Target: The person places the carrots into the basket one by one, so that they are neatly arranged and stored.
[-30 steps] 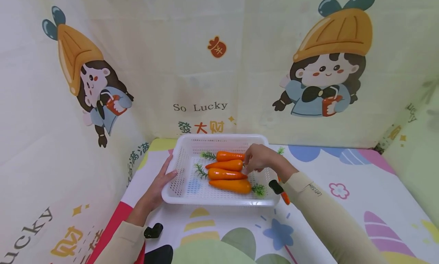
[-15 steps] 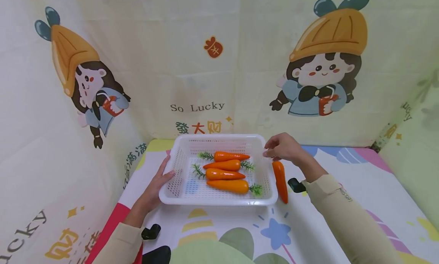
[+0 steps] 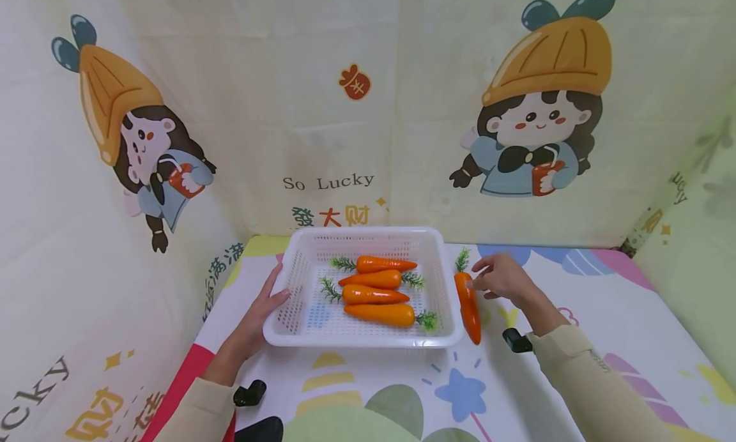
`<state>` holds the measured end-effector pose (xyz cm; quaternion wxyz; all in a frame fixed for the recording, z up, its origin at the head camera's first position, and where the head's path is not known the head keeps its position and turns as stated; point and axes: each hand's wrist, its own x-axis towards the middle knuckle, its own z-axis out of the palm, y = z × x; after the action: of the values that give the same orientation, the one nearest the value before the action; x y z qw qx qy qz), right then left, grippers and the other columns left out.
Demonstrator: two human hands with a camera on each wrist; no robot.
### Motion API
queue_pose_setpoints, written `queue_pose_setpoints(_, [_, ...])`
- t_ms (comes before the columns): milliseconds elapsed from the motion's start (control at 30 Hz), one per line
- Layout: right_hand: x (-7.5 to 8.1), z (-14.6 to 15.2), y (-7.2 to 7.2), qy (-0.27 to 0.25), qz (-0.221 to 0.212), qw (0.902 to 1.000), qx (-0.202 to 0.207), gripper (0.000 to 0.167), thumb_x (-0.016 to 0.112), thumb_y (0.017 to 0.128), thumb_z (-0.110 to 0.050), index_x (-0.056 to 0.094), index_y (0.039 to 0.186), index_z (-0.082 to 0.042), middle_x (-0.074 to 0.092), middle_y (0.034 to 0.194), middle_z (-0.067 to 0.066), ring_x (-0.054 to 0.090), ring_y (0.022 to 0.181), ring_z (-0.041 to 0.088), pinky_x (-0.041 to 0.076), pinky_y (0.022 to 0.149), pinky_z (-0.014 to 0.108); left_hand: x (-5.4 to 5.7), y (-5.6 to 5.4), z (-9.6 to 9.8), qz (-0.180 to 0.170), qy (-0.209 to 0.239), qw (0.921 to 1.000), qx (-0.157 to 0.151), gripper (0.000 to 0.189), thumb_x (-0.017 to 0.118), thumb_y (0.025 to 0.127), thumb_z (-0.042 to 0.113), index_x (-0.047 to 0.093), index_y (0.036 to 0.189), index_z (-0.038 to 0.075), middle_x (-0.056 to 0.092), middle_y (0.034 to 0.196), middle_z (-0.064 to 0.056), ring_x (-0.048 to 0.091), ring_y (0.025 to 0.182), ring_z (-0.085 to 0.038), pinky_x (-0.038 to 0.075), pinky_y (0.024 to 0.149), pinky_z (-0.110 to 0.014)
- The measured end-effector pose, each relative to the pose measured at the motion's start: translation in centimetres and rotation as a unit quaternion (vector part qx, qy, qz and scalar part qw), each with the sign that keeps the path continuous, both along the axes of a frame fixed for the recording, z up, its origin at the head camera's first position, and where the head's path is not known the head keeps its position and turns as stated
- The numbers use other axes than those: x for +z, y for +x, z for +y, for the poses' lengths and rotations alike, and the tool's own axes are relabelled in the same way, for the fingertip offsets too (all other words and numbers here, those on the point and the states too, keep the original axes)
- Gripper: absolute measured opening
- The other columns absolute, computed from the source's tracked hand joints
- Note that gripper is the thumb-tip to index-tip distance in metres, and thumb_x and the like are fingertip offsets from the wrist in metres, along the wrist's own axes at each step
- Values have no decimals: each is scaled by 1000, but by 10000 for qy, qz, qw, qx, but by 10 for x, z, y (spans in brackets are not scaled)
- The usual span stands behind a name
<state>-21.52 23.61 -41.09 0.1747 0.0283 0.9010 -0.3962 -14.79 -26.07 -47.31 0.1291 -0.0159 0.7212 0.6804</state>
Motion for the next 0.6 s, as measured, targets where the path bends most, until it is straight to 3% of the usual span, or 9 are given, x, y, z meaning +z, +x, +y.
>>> queue_pose_setpoints(167, [-27, -7, 7, 292, -372, 9985, -273, 63, 82, 87, -23, 55, 134, 10, 68, 108, 23, 69, 82, 26, 66, 74, 38, 0, 1, -2, -35, 10, 10000, 52, 74, 51, 108, 39, 4, 163, 54, 35, 168, -5, 59, 136, -41, 61, 99, -48])
queue_pose_setpoints(267, [-39, -12, 7, 434, -456, 9974, -364, 62, 80, 87, -22, 54, 134, 10, 68, 106, 22, 67, 79, 25, 64, 70, 34, 0, 1, -2, -62, 25, 10000, 68, 73, 50, 108, 39, 5, 162, 56, 34, 169, -5, 58, 137, -41, 61, 99, -49])
queue_pose_setpoints(600, [-45, -18, 8, 646, -298, 9963, -492, 38, 74, 83, -14, 66, 112, 8, 65, 97, 19, 61, 77, 26, 55, 62, 29, -2, 1, 0, -42, 68, 10000, 48, 72, 51, 108, 39, 7, 161, 59, 32, 170, -4, 56, 139, -41, 60, 100, -48])
